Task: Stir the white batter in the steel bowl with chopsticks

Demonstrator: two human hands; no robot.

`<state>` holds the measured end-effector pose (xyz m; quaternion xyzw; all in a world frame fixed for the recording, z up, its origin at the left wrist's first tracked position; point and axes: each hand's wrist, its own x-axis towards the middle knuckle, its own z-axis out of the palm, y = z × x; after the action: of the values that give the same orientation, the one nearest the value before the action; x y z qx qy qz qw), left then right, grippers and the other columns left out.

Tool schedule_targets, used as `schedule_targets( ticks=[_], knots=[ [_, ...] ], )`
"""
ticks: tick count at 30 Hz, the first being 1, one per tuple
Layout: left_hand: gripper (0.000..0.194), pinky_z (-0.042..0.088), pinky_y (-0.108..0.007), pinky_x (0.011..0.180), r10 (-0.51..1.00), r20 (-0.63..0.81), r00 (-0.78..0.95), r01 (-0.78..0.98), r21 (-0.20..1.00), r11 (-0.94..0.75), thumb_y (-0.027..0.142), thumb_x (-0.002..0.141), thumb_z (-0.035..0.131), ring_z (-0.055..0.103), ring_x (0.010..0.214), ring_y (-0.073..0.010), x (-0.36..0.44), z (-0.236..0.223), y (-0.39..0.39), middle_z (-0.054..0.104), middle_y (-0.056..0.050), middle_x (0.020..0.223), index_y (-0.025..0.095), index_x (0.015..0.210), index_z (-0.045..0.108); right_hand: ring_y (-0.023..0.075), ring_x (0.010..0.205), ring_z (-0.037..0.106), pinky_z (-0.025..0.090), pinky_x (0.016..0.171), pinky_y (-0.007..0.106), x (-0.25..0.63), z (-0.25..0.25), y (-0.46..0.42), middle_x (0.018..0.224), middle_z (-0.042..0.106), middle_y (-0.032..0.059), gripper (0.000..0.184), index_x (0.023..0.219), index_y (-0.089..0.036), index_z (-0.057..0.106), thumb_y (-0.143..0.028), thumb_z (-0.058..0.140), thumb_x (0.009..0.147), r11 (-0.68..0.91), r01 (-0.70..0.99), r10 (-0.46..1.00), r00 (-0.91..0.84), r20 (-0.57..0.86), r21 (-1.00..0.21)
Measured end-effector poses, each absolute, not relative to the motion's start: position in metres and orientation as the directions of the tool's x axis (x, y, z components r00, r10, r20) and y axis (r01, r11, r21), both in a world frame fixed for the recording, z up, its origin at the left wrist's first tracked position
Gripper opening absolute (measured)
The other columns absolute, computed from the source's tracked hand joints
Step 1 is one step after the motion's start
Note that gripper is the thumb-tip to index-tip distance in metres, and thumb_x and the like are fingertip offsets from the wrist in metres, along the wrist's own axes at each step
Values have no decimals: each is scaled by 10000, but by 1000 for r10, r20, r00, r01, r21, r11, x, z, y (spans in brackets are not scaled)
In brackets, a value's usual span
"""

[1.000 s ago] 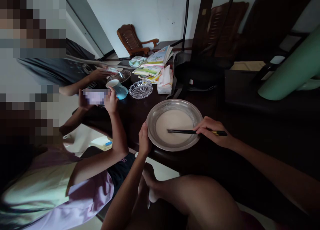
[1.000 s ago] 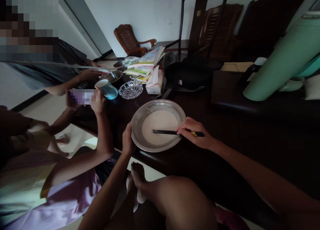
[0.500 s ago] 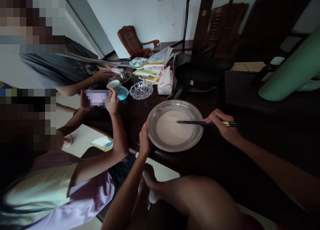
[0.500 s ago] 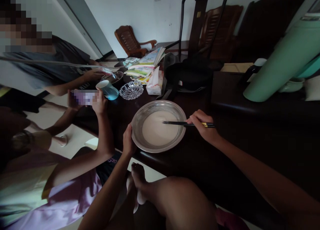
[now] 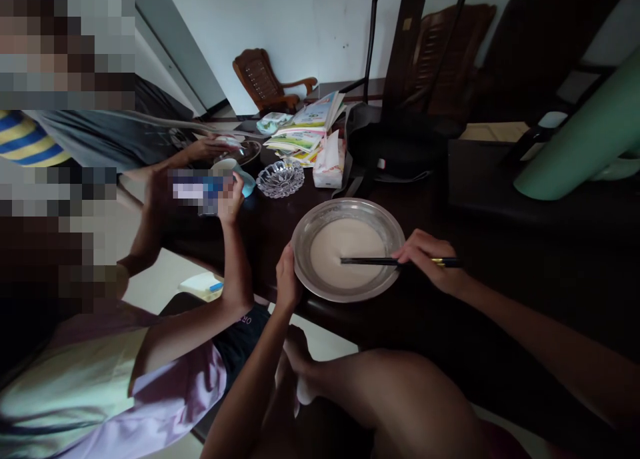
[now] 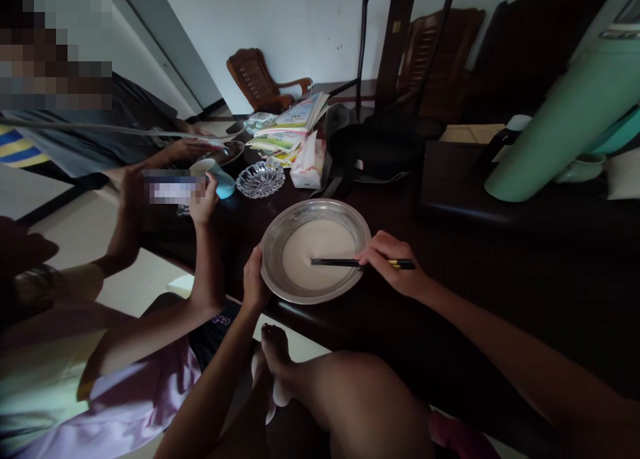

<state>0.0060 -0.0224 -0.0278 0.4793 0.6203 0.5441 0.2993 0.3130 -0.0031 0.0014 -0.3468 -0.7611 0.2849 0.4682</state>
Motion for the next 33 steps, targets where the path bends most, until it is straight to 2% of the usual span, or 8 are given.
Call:
schedule_targets(
  ticks=[3, 6, 8, 12, 17, 22, 27, 33],
  knots=[
    [548, 391, -386, 1105, 917, 142, -373, 263, 964, -42, 558, 953, 391, 579, 1230, -265, 6, -27, -22, 701, -96, 1233, 157, 1168, 697, 209, 784, 655, 515, 728, 388, 313, 1, -2, 820, 771, 16, 262, 783, -276, 723, -373, 561, 964, 600, 292, 797, -302, 523, -745],
    [538, 396, -387, 1103, 923, 146, -357, 260, 964, -52, 542, 959, 392, 584, 1223, -262, 7, -27, -22, 697, -100, 1248, 152, 1184, 687, 195, 725, 635, 502, 699, 371, 315, 0, 1, 730, 729, 9, 358, 711, -277, 687, -359, 491, 999, 563, 250, 827, -171, 536, -788],
    [546, 388, -386, 1111, 925, 151, -349, 271, 961, -54, 549, 956, 392, 579, 1233, -261, 6, -28, -21, 688, -102, 1266, 149, 1187, 685, 189, 728, 637, 502, 706, 367, 314, -1, 0, 729, 727, 4, 366, 714, -277, 684, -335, 473, 1008, 586, 218, 809, -216, 547, -781],
    [572, 392, -385, 1105, 914, 149, -377, 284, 958, -39, 580, 945, 386, 577, 1236, -267, 4, -28, -21, 693, -104, 1246, 151, 1169, 691, 205, 801, 650, 504, 749, 387, 311, 0, 2, 850, 777, 8, 208, 811, -279, 729, -331, 586, 952, 644, 286, 759, -358, 544, -710],
    [533, 411, -385, 1090, 925, 154, -348, 271, 961, -58, 540, 957, 384, 591, 1215, -262, 6, -26, -22, 697, -97, 1243, 162, 1175, 690, 203, 699, 618, 491, 682, 391, 315, 3, 1, 699, 720, 26, 387, 677, -266, 671, -358, 479, 1000, 582, 268, 813, -163, 560, -768],
    [547, 396, -394, 1103, 915, 142, -379, 285, 958, -30, 551, 950, 385, 584, 1221, -269, 5, -27, -22, 694, -103, 1244, 157, 1170, 694, 207, 772, 652, 508, 722, 398, 310, 2, -1, 819, 773, 15, 236, 793, -281, 730, -330, 568, 958, 651, 259, 751, -358, 555, -713],
    [512, 410, -382, 1089, 922, 150, -357, 265, 963, -54, 534, 954, 398, 592, 1208, -260, 6, -26, -22, 703, -92, 1228, 172, 1159, 697, 210, 719, 631, 500, 688, 401, 313, 1, 1, 728, 733, 26, 352, 694, -272, 691, -379, 517, 981, 550, 296, 834, -137, 535, -781],
    [516, 373, -387, 1114, 911, 137, -390, 288, 957, -20, 534, 954, 391, 574, 1228, -262, 5, -28, -24, 687, -103, 1247, 165, 1148, 696, 207, 770, 651, 507, 727, 398, 311, 1, -3, 813, 768, 16, 256, 778, -272, 716, -329, 553, 967, 646, 274, 759, -331, 561, -712]
  ],
)
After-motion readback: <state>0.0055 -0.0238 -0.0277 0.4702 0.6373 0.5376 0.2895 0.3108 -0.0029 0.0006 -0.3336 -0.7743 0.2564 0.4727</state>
